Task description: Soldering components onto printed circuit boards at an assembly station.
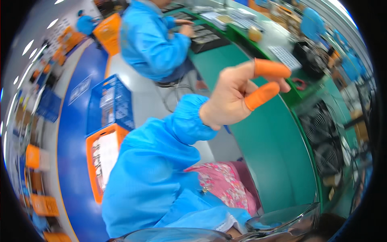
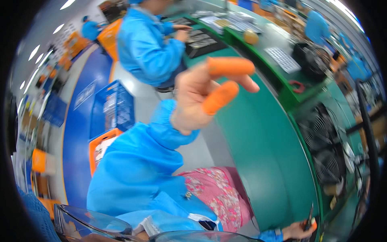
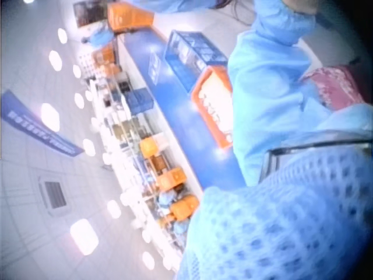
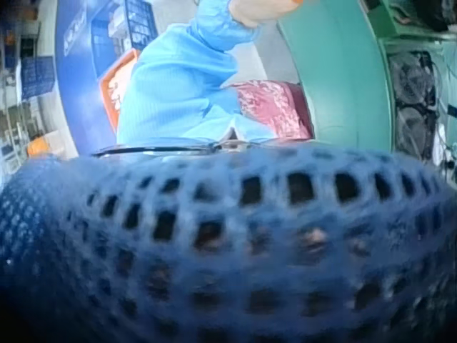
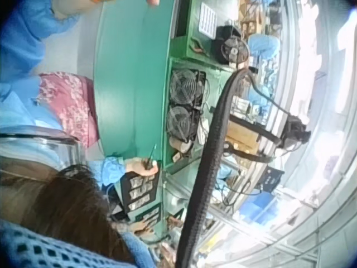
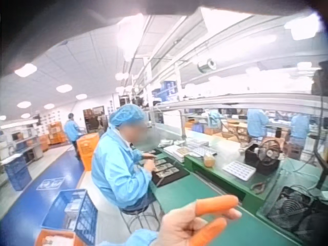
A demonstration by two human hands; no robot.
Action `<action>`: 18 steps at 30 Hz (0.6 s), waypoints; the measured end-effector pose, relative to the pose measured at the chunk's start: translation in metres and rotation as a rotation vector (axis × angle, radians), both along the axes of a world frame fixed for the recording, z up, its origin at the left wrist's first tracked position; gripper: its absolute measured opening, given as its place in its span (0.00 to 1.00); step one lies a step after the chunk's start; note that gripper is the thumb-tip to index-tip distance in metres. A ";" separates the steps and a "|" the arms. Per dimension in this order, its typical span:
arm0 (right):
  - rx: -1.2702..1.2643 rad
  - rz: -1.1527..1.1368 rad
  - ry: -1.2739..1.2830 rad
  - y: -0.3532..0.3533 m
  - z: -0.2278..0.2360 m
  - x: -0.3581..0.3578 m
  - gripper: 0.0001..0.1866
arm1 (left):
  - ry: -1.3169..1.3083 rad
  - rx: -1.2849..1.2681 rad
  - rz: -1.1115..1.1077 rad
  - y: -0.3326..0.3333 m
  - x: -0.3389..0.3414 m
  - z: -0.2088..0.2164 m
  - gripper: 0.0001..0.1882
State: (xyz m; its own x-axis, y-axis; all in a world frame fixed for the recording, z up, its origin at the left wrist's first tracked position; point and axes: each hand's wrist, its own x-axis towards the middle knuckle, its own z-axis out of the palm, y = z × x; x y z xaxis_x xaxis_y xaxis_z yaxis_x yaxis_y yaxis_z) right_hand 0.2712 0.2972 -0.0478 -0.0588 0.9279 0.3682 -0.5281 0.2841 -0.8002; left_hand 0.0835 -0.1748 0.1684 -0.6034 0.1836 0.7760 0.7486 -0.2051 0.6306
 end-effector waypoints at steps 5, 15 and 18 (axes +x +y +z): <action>-0.156 0.131 0.120 -0.040 0.028 -0.033 0.13 | 0.103 0.128 -0.445 0.021 0.020 0.031 0.20; -0.112 0.209 0.119 -0.055 0.048 -0.011 0.12 | -0.617 -0.446 0.046 0.022 -0.006 -0.097 0.13; -0.113 0.242 0.127 -0.039 0.039 -0.010 0.13 | -0.647 -0.343 0.260 -0.005 -0.013 -0.179 0.12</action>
State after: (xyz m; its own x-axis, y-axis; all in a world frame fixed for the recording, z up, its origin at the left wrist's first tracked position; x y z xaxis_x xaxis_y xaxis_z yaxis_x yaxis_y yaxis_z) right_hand 0.2607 0.2578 -0.0092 -0.2436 0.9280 0.2820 -0.6675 0.0505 -0.7429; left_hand 0.0703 -0.1798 -0.0106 -0.9736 0.1407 0.1798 0.2070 0.2119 0.9551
